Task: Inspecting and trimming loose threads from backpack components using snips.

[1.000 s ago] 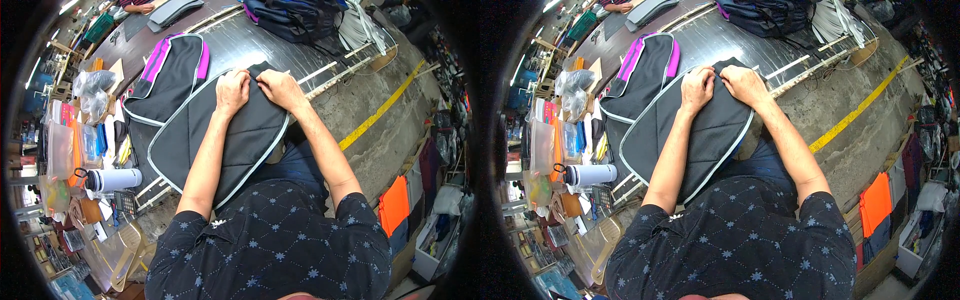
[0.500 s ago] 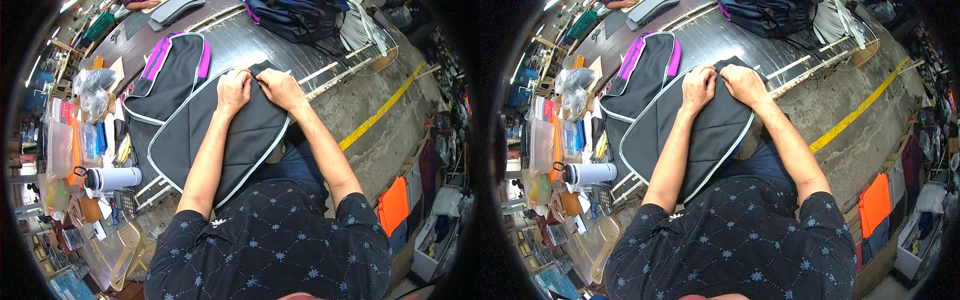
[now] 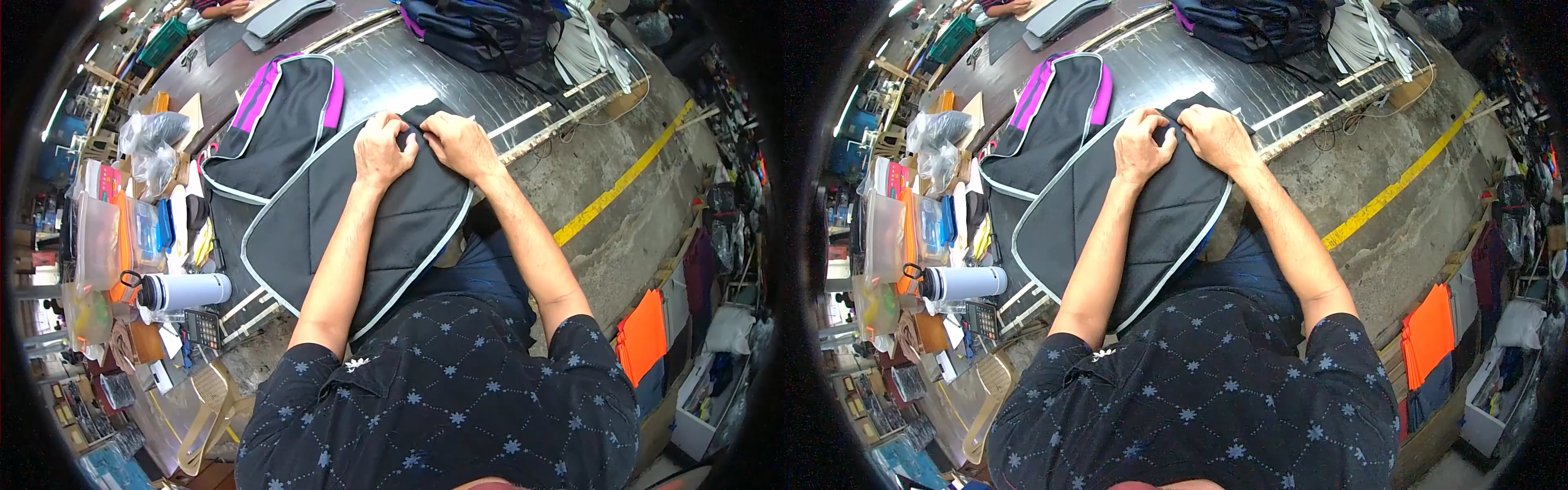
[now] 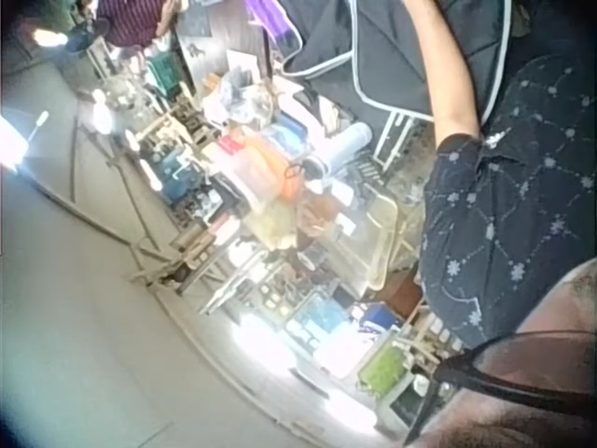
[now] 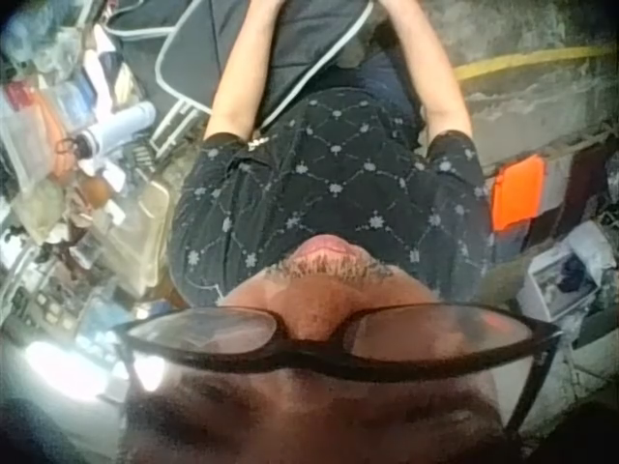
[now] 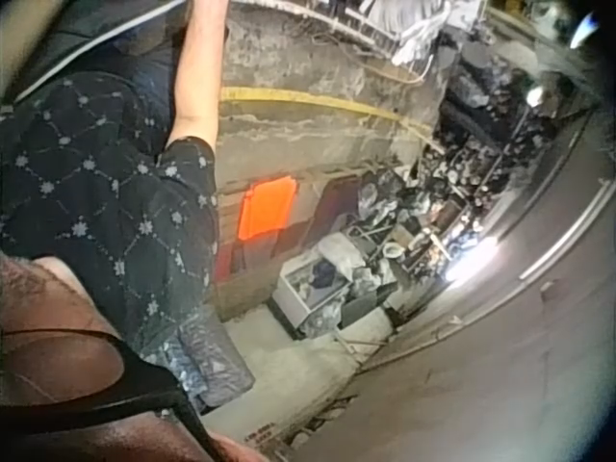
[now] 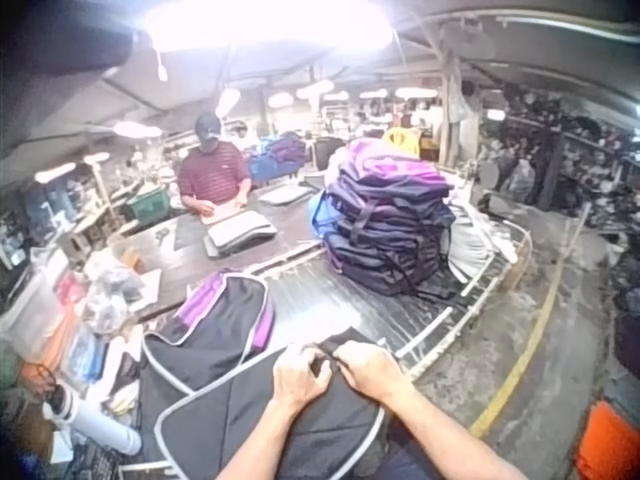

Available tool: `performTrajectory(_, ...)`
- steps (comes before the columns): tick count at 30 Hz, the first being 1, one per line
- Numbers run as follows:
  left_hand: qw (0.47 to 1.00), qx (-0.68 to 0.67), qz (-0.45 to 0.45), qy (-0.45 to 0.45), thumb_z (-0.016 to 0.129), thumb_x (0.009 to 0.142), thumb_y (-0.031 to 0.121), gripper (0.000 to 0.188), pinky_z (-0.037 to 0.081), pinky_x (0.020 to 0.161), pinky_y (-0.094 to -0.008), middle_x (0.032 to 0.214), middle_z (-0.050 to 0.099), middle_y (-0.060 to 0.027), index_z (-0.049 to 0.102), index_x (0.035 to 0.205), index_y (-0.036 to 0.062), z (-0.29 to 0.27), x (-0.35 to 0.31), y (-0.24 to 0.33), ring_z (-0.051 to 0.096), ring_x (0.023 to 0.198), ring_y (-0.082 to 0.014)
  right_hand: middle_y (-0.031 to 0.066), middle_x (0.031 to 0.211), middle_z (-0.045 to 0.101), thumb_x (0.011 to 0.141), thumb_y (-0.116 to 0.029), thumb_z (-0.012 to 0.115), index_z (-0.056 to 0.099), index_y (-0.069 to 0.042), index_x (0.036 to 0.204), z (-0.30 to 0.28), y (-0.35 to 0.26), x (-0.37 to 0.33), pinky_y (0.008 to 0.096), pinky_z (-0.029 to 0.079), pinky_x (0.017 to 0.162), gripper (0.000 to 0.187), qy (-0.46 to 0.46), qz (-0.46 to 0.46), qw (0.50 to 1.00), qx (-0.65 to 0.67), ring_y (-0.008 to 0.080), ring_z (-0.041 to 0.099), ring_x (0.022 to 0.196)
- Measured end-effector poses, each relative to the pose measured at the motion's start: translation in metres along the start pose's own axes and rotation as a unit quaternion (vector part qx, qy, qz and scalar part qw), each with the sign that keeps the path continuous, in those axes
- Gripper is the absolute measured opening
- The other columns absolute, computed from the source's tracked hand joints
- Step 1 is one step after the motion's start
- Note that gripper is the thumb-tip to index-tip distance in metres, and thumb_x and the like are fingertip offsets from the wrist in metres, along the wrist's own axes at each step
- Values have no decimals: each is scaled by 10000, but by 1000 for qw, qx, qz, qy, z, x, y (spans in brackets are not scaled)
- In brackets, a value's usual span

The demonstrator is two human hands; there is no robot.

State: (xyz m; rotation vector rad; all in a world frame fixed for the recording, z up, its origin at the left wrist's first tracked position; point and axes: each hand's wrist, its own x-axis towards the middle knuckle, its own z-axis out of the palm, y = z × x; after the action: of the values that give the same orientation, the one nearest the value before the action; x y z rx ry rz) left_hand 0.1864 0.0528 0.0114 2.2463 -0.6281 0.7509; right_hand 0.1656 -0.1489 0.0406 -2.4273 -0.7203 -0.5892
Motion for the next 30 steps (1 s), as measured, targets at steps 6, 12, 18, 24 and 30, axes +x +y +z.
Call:
performTrajectory(6,999,46,3,-6,803,825,107,100,590,793,-428,1039,749,-97,757,888,45,4,1,-6,741,917,-322,120,1020,747,943,-119,777,725,-55,1084,2,-2,0,453,606,807,164,-8,1,1000,0,352,749,957)
performTrajectory(12,1000,19,-15,-8,780,842,95,86,583,779,-436,1021,741,-102,754,903,42,6,2,-7,738,875,-329,133,949,709,909,-95,773,698,-57,1045,3,-2,-1,463,596,810,159,18,-24,1000,7,349,737,908)
performTrajectory(18,1000,6,-9,-4,775,850,90,91,580,770,-434,1017,735,-108,744,911,29,5,4,-3,733,855,-334,126,977,729,925,-106,776,714,-52,1060,4,1,1,458,601,802,158,12,-27,1000,3,348,744,921)
performTrajectory(24,1000,-1,-9,8,773,854,86,91,576,759,-435,1017,733,-112,742,915,26,3,3,-3,730,836,-337,125,974,728,933,-99,763,712,-52,1052,-3,-6,1,457,599,801,138,13,-27,1000,6,349,743,921)
performTrajectory(30,1000,-6,-7,7,773,852,85,96,575,757,-435,1020,730,-111,741,922,27,3,4,-1,727,839,-340,130,900,687,929,-85,736,685,-53,1019,5,-1,1,463,592,784,108,26,-40,999,-4,344,729,870)
